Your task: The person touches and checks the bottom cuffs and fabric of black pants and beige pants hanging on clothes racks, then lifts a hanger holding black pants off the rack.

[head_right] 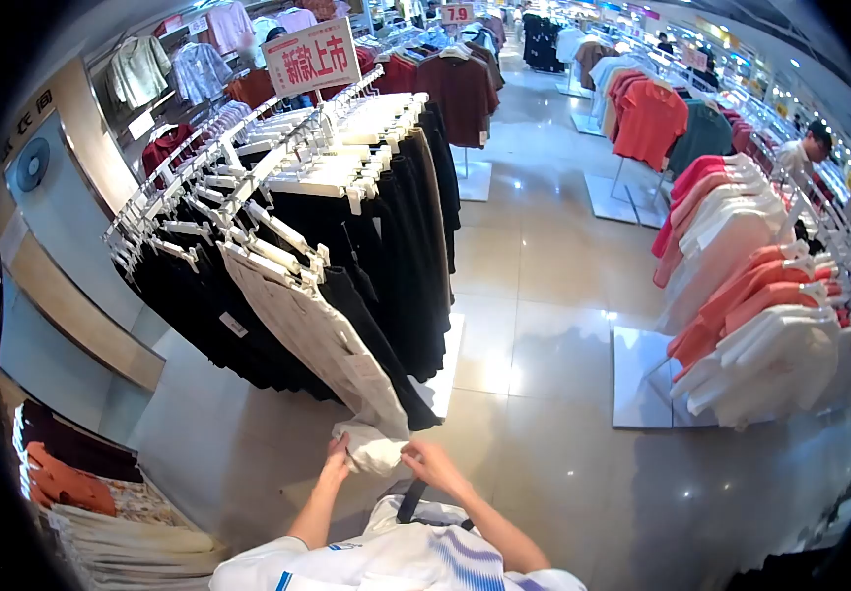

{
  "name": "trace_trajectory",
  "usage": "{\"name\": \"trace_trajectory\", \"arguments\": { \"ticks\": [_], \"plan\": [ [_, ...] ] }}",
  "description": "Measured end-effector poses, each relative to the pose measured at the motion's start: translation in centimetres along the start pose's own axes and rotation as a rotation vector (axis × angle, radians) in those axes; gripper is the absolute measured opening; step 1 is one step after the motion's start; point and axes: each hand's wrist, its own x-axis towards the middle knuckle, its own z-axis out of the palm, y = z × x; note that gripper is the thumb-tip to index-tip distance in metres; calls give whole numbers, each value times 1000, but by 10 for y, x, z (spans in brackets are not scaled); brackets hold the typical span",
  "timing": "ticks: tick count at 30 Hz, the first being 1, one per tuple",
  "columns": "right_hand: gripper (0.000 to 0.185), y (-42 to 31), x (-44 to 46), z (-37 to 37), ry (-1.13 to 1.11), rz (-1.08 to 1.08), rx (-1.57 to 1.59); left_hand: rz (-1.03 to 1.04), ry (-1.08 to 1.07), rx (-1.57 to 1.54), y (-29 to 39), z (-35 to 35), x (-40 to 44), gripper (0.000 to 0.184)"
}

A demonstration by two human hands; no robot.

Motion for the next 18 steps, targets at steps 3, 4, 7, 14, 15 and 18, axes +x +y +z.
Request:
{"name": "trace_trajectory", "arguments": {
  "ticks": [3, 4, 7, 14, 15, 18],
  "plan": [
    [24, 16, -18, -28, -8, 131, 67, -33, -10, 82, -26, -1, 22, 39],
    [23, 22, -22, -37, 20, 169, 86, -74, -95, 127, -34, -2, 28, 44],
    [21, 50, -23, -70, 36, 266, 56, -8, 59, 324, -78, -11, 65, 45],
    [22, 29, 20, -164, 18, 366, 104, -8, 204, 483, -99, -2, 89, 40],
    [22, 27, 34, -176, -2, 365, 86, 49, 217, 506, -101, 2, 92, 38],
    [22, 15, 83, -209, -79, 277, -120, 53, 336, 664, -92, 30, 81, 34]
  ]
}}
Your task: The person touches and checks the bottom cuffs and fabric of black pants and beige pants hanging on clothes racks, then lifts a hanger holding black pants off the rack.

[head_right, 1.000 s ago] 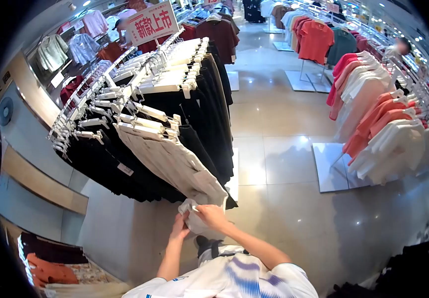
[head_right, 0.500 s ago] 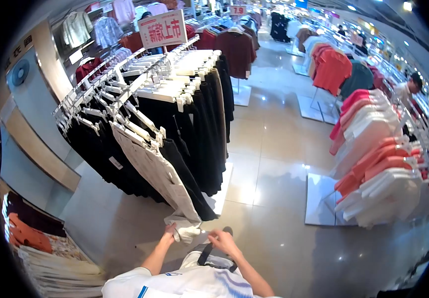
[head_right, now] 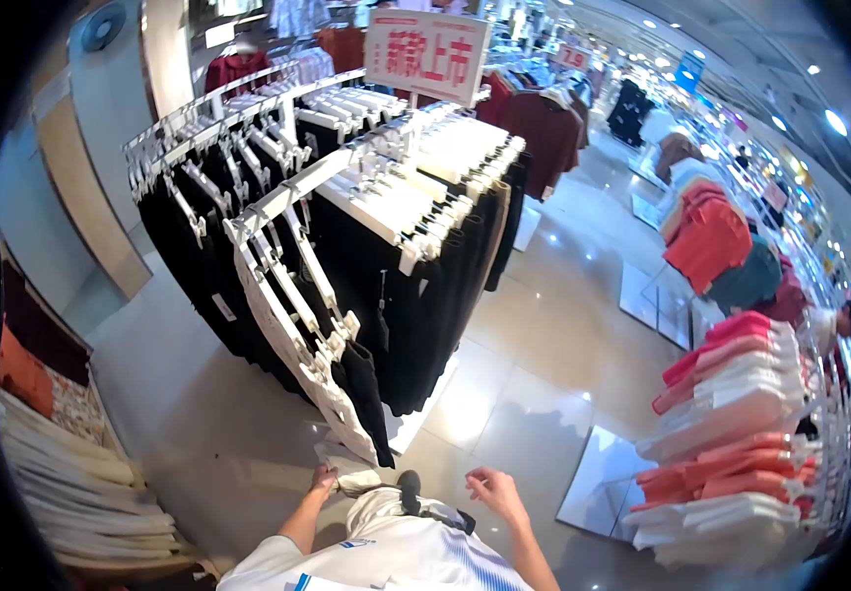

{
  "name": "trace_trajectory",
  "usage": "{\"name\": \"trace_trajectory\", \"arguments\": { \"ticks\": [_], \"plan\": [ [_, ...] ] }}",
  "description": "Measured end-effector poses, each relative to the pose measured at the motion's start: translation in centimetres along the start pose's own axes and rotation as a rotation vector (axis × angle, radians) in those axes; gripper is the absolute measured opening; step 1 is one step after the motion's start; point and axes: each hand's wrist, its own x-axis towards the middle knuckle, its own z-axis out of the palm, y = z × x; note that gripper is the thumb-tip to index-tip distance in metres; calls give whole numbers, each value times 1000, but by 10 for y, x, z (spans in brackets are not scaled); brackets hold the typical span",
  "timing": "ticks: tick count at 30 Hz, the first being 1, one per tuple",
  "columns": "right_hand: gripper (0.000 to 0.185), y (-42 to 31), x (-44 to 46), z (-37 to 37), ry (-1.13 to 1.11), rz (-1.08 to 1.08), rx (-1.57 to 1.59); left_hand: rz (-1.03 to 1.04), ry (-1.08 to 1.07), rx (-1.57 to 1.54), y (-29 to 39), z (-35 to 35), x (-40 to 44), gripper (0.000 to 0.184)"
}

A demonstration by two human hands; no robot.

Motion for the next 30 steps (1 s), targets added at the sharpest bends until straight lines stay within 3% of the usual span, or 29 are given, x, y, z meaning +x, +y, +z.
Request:
{"name": "trace_trajectory", "arguments": {
  "ticks": [4, 11, 15, 19, 22, 25, 27, 30],
  "plan": [
    [23, -35, 54, -31, -67, -71, -142, 132, 61, 211, 4, 21, 12, 31],
    [24, -90, 111, -45, -283, -246, -228, 71, 114, 425, 9, 29, 19, 33],
    [24, -99, 141, -58, -431, -409, -285, 3, 158, 427, -2, 42, 15, 30],
    [23, -102, 186, -82, -579, -567, -300, -35, 418, 289, 31, 55, -39, 23],
    [22, -111, 214, -110, -604, -689, -398, -71, 310, 299, 51, 81, -78, 31],
    [19, -126, 230, -144, -641, -750, -403, -16, 219, 19, 61, 125, -116, 28],
    [19, -134, 240, -167, -646, -791, -418, 53, 102, -314, 148, 143, -170, 19],
    [20, -123, 257, -189, -692, -809, -434, 207, 138, -319, 264, 159, -205, 16]
  ]
}}
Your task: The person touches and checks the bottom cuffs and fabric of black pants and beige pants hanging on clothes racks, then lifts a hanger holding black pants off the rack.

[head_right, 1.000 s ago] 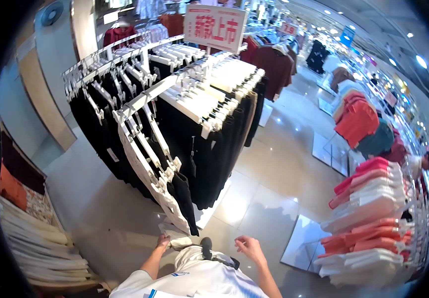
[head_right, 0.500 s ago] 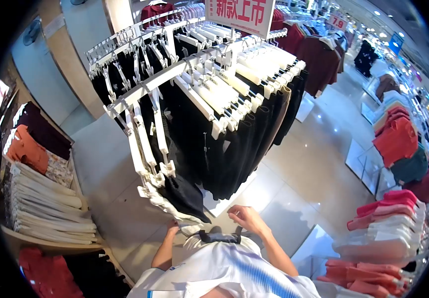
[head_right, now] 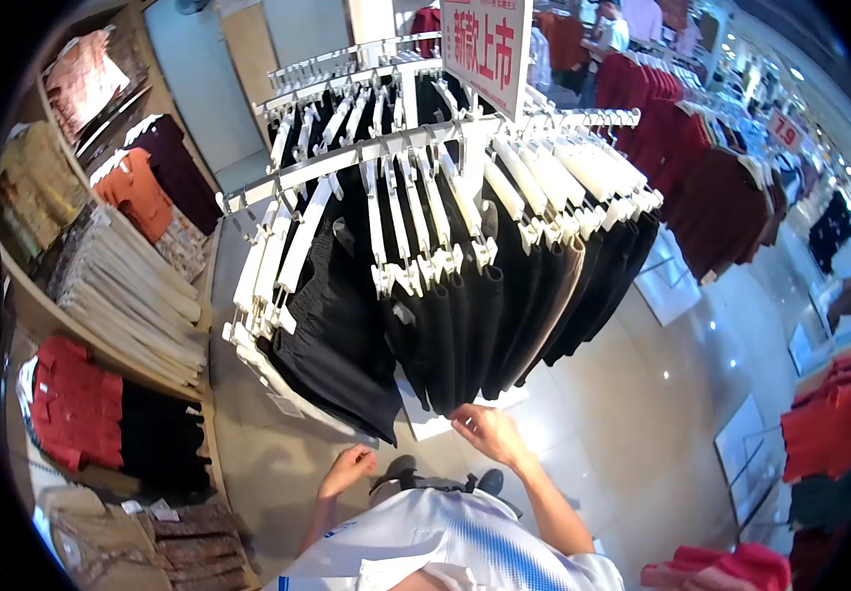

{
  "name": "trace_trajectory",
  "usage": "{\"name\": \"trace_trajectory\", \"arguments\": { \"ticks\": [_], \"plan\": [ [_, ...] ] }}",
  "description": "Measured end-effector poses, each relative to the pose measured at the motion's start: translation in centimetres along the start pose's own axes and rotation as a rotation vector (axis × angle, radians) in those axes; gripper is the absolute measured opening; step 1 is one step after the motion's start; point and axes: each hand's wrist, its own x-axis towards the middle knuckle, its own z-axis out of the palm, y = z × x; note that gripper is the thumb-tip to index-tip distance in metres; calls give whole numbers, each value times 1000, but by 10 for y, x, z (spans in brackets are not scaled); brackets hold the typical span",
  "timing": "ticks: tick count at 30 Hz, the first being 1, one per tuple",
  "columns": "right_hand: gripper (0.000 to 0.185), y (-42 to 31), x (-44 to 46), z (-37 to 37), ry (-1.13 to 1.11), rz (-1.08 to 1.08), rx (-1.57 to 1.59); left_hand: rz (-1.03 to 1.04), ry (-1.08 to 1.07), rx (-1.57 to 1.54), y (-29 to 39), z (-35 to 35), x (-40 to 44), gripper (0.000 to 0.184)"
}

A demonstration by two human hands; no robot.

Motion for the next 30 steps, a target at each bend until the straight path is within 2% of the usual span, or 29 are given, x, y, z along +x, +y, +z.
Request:
{"name": "trace_trajectory", "arguments": {
  "ticks": [2, 4, 5, 8, 13, 15, 17, 18, 22, 25, 29, 30],
  "plan": [
    [20, 9, -10, -7, -17, -51, -8, 240, 0, 149, 75, 16, 6, 18],
    [19, 17, -17, -10, -49, -79, 1, 420, 131, 174, 139, 26, 16, 16],
    [18, 21, -22, -11, -53, -93, 7, 429, 181, 201, 177, 26, 17, 15],
    [17, 29, -32, -10, -47, -114, 27, 705, 485, 291, 246, 26, 41, 14],
    [17, 39, -44, 8, -19, -16, 156, 799, 730, 420, 254, 14, 89, 32],
    [17, 40, -47, 19, -27, 44, 194, 671, 706, 513, 245, 11, 105, 43],
    [18, 39, -45, 30, -38, 9, 162, 680, 661, 544, 239, 11, 113, 44],
    [18, 37, -46, 34, -53, -24, 123, 730, 654, 591, 237, 9, 118, 43],
    [17, 24, -40, 39, -94, -39, 93, 676, 664, 656, 221, -9, 137, 13],
    [16, 17, -34, 33, -69, -63, 115, 687, 686, 574, 216, -21, 132, 16],
    [16, 11, -24, 26, -50, -23, 156, 542, 707, 422, 205, -29, 126, 20],
    [16, 11, -19, 26, -45, -45, 171, 556, 714, 360, 203, -28, 128, 16]
  ]
}}
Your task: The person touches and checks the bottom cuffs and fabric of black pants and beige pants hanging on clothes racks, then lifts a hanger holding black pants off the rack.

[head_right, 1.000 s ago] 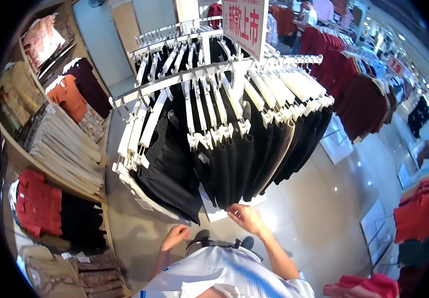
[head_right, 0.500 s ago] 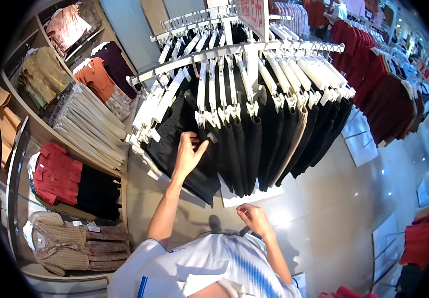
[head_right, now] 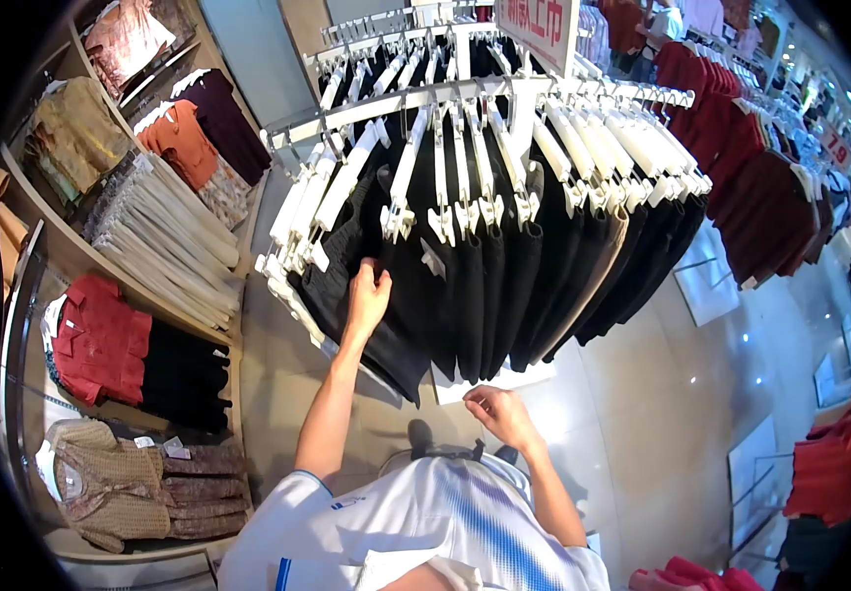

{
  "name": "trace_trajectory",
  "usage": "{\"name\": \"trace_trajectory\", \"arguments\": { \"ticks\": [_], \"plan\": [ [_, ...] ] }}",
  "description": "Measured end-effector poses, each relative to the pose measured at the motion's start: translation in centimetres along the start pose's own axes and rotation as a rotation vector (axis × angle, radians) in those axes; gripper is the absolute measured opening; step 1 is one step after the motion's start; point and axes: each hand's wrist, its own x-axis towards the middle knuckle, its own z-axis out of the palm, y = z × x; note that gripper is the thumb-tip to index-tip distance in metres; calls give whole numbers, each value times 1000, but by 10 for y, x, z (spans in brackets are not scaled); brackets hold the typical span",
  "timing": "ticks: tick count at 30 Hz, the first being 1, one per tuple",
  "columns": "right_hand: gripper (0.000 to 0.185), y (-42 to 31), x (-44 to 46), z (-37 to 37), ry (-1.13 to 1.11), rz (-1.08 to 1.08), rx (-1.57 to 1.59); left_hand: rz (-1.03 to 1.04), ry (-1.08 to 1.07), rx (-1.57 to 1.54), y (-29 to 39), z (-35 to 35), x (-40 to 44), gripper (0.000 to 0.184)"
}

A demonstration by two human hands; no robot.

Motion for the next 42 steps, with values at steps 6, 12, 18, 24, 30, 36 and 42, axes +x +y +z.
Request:
{"name": "trace_trajectory", "arguments": {
  "ticks": [6, 12, 18, 24, 30, 36, 42],
  "plan": [
    [16, -18, 24, 7, -38, -88, -4, 9, -88, 76, -47, 21, -18, 35],
    [28, -73, 55, -21, -117, -150, 569, 68, -149, 67, -19, 5, -28, 24],
    [68, -163, 107, -56, 341, -516, 304, 219, 25, -88, 15, -2, -36, 6],
    [90, -172, 126, -15, 543, -585, 129, -57, -7, -238, 25, -13, -45, 22],
    [91, -169, 113, 1, 458, -611, 349, -63, 18, -449, 30, -25, -51, 27],
    [79, -154, 161, 11, 480, -445, 583, 118, -18, -416, 55, -27, -56, 21],
    [66, -164, 179, 4, 479, -391, 638, 223, -61, -376, 60, -23, -58, 23]
  ]
}}
